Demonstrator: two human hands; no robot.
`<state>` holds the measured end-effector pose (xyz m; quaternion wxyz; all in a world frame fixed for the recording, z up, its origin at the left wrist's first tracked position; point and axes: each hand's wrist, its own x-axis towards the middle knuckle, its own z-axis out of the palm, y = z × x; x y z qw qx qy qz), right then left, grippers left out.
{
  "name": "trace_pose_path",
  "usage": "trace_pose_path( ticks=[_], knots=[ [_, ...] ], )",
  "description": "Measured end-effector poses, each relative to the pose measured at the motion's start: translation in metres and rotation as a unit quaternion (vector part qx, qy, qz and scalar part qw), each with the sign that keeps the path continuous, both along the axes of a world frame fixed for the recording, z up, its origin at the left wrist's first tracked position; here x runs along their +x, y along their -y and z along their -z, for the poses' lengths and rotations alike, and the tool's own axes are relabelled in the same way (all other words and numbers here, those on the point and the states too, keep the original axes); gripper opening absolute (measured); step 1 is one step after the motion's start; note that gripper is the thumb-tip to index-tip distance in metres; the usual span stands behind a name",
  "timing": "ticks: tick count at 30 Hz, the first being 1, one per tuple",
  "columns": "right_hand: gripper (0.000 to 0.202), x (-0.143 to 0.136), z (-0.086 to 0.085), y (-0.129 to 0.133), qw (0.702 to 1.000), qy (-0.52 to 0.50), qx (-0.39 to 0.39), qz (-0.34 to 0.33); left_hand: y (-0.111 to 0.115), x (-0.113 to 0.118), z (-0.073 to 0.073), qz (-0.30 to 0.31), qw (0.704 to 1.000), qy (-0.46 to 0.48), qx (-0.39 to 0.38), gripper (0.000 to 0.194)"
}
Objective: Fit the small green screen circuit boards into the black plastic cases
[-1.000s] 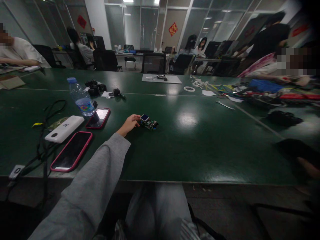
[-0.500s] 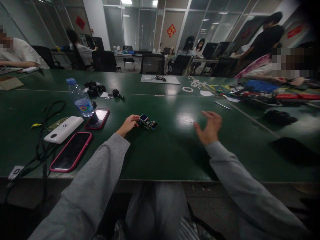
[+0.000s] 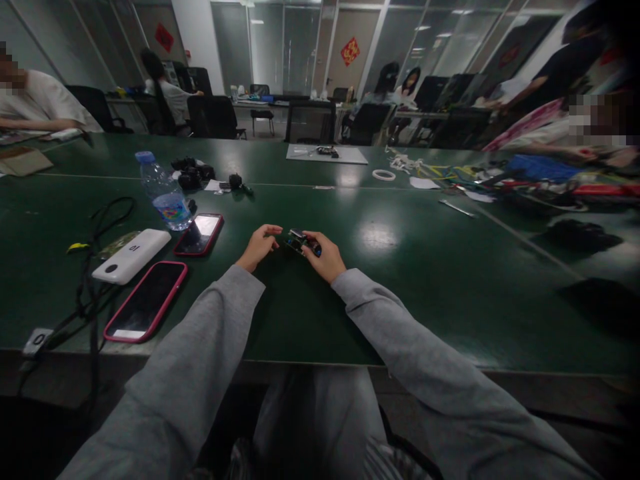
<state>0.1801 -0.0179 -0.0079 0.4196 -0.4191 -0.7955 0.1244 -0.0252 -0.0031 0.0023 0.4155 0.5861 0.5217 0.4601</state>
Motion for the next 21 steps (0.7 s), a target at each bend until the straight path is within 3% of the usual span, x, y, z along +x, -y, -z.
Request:
trace_pose_path(
  ticks=[8,12,16,21],
  knots=[
    [0.028,0.014,0.005,-0.015,0.993,-0.031,-0.097,0.064,-0.001,0.0,0.001,0.008,1.0,-0.01,-0.002,0.04],
    [0.034,0.014,0.007,-0.015,0.996,-0.008,-0.043,0.08,-0.002,-0.001,0.003,0.011,1.0,-0.013,0.001,0.039],
    [0.048,0.012,0.006,-0.011,0.999,0.027,0.022,0.04,-0.001,-0.002,0.003,0.014,1.0,-0.015,0.0,0.038],
    [0.045,0.016,0.005,-0.014,0.998,-0.033,-0.052,0.029,-0.002,-0.002,0.003,0.014,1.0,-0.013,-0.004,0.04]
  ],
)
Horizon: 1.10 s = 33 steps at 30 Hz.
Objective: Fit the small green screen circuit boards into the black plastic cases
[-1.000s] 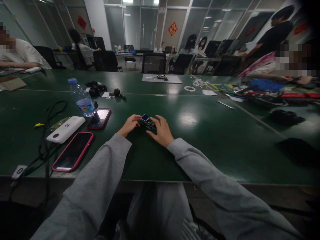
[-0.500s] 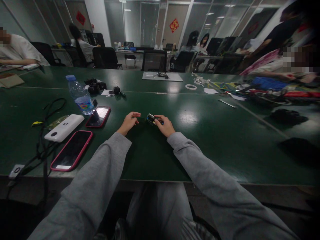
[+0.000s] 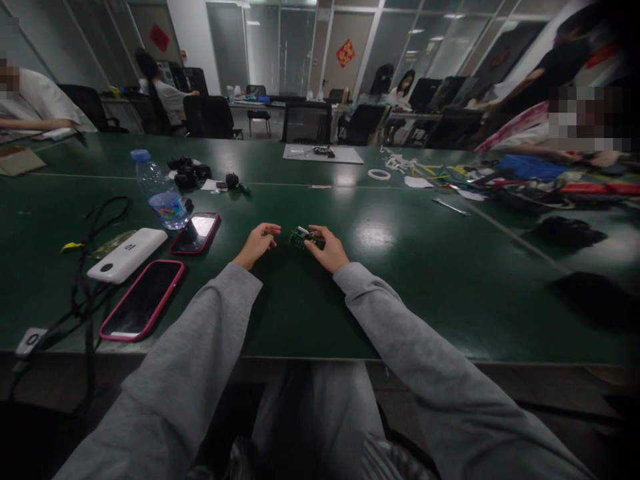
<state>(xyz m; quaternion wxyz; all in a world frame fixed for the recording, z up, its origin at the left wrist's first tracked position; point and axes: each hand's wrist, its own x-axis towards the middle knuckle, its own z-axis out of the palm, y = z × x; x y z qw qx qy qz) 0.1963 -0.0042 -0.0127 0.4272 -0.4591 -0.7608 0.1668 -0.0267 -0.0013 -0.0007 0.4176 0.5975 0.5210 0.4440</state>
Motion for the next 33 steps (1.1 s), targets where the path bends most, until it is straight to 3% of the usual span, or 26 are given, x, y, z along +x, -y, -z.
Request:
trace_pose_path(
  ticks=[5,10,14,19,24,28,31,33],
  knots=[
    [0.043,0.011,0.003,-0.014,0.993,-0.062,-0.103,0.011,0.001,0.001,-0.003,0.001,1.0,0.005,-0.01,0.039],
    [0.032,0.018,0.011,-0.03,0.996,-0.033,-0.066,0.04,0.004,0.002,-0.007,-0.001,1.0,0.007,-0.014,0.039],
    [0.039,0.015,0.012,-0.03,0.994,-0.062,-0.083,0.041,0.004,0.002,-0.006,0.004,1.0,0.008,-0.013,0.038],
    [0.061,0.002,0.004,-0.01,0.995,0.067,0.018,0.07,0.002,0.001,-0.004,0.013,1.0,0.008,-0.008,0.037],
    [0.051,0.007,-0.001,-0.002,0.988,0.142,0.029,0.057,0.003,-0.001,-0.002,0.018,1.0,0.018,-0.009,0.038],
    [0.049,0.064,0.005,-0.005,0.987,0.122,0.035,0.1,0.004,-0.002,-0.004,0.019,0.999,0.023,-0.015,0.038],
    [0.049,0.143,0.006,-0.001,0.971,0.108,0.029,0.211,0.006,-0.001,-0.006,0.02,0.999,0.022,-0.017,0.037],
    [0.05,0.205,-0.002,0.011,0.945,0.098,0.013,0.311,0.006,-0.001,-0.007,0.021,0.999,0.02,-0.019,0.037]
  ],
)
